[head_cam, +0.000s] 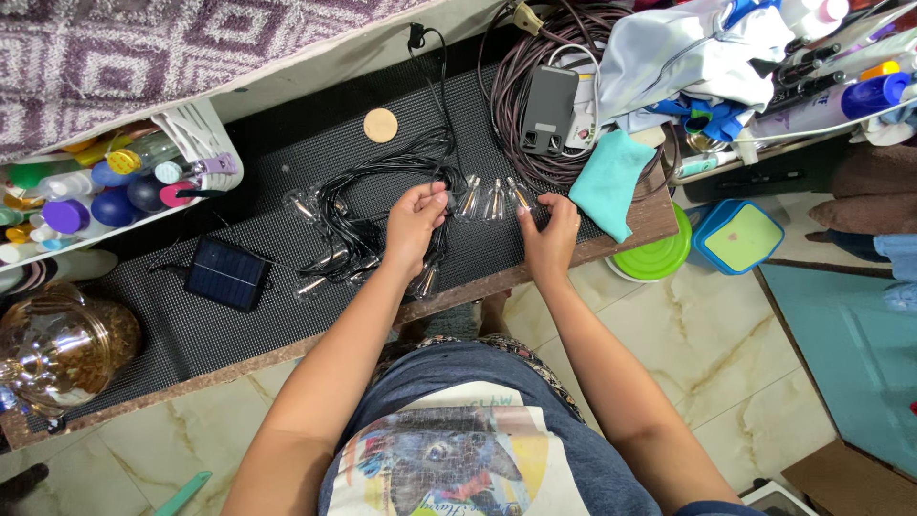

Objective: The person repeatedly picks up small clear light bulbs and screws them into sockets along a black string light cable. After installing several bulbs, the person uses a light blue cloth to wipe the cable and sockets.

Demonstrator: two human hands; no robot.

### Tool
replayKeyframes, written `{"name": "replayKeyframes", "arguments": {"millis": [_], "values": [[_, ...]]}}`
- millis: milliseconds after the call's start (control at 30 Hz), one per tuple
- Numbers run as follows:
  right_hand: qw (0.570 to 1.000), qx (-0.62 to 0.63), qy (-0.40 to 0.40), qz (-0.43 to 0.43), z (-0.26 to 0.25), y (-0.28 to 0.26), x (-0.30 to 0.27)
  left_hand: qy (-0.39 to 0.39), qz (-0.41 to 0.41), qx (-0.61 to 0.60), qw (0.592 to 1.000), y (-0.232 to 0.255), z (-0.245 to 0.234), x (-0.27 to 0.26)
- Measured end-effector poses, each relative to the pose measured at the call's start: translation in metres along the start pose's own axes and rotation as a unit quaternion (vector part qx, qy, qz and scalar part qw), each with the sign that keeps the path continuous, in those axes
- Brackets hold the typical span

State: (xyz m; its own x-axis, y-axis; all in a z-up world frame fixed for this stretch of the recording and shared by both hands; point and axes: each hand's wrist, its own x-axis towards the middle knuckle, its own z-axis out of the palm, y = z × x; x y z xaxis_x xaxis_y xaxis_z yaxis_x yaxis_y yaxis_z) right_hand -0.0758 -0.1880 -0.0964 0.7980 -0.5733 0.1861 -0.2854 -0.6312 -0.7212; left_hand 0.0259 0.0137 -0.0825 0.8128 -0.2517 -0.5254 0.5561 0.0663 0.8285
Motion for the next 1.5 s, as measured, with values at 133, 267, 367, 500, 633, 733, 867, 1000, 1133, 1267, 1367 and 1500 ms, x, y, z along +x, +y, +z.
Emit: {"name": "replayKeyframes", "arguments": {"millis": [133,267,367,500,633,733,867,1000,1133,1267,1367,1500], "values": [[0.999,0.024,-0.035,-0.028,-0.002,-0.013,-0.022,-0.021,-0.020,0.006,1.000,0.004,-0.001,0.003],[0.982,0.089,-0.122,0.116,0.011,-0.017,-0.051,-0.046,-0.030,0.007,0.998,0.005,-0.006,-0.001],[0.955,0.205,-0.171,0.129,0.027,-0.011,-0.067,-0.047,-0.021,0.039,0.998,0.004,-0.015,-0.004],[0.936,0.196,-0.229,0.183,0.049,-0.012,-0.088,-0.028,-0.010,0.102,0.994,0.004,-0.031,-0.007],[0.932,0.142,-0.267,0.200,0.059,-0.025,-0.099,-0.006,0.105,0.213,0.971,0.013,-0.043,-0.010],[0.927,0.107,-0.298,0.198,0.062,-0.035,-0.103,0.010,0.127,0.296,0.947,0.023,-0.049,-0.020],[0.925,0.090,-0.302,0.211,0.071,-0.045,-0.107,0.001,0.181,0.352,0.918,0.034,-0.052,-0.038],[0.918,0.145,-0.278,0.243,0.084,-0.044,-0.110,0.005,0.252,0.394,0.884,0.038,-0.054,-0.056],[0.872,0.226,-0.275,0.336,0.096,-0.036,-0.112,-0.009,0.211,0.426,0.880,0.035,-0.056,-0.070],[0.813,0.303,-0.301,0.396,0.100,-0.030,-0.105,-0.020,0.244,0.486,0.839,0.026,-0.058,-0.080],[0.779,0.355,-0.315,0.410,0.097,-0.032,-0.098,-0.023,0.241,0.493,0.835,0.018,-0.060,-0.084],[0.757,0.400,-0.325,0.401,0.091,-0.041,-0.088,-0.015,0.231,0.491,0.840,0.009,-0.064,-0.078]]}}
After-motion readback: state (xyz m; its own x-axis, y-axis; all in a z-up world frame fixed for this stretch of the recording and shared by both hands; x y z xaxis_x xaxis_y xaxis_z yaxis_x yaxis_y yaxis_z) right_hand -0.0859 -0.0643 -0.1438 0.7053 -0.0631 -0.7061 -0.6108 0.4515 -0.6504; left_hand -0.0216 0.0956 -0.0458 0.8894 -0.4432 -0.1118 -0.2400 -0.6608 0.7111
